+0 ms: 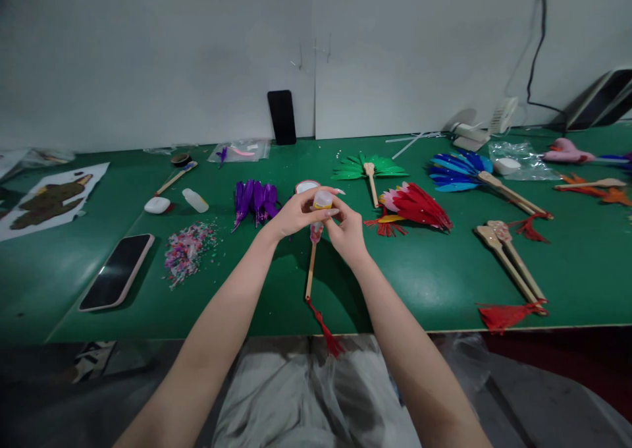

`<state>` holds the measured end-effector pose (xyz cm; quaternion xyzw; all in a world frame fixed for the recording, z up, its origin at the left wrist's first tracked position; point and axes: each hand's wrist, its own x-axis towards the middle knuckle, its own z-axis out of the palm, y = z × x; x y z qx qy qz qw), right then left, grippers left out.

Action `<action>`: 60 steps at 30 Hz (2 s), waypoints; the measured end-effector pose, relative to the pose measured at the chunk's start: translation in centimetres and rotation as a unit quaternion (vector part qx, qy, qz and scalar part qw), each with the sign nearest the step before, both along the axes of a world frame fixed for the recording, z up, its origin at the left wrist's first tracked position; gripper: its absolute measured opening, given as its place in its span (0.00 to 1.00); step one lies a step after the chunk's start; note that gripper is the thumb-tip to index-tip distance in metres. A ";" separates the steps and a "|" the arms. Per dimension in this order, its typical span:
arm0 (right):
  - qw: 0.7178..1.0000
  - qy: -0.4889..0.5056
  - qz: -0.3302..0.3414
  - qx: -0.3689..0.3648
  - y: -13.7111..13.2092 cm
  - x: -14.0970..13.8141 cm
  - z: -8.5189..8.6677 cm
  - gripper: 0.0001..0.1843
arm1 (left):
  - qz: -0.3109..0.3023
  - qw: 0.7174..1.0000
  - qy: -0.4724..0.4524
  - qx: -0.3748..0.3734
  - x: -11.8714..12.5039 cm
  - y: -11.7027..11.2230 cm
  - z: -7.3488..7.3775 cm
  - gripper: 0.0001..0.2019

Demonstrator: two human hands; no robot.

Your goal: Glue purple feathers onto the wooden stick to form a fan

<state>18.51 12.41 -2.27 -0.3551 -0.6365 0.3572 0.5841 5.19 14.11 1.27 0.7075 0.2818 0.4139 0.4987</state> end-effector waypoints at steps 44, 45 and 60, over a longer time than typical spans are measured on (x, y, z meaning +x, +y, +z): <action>1.000 0.006 -0.004 0.013 0.7 -0.5 1.5 0.14 | 0.022 0.998 0.030 0.052 -0.4 0.4 0.5 0.19; 1.000 0.008 -0.001 0.016 0.7 -0.4 1.4 0.14 | 0.021 0.998 0.028 0.050 -0.3 0.4 0.6 0.19; 0.999 0.049 0.014 -0.012 0.1 -0.2 1.9 0.19 | 0.031 0.997 0.050 0.057 -0.4 -0.9 1.9 0.21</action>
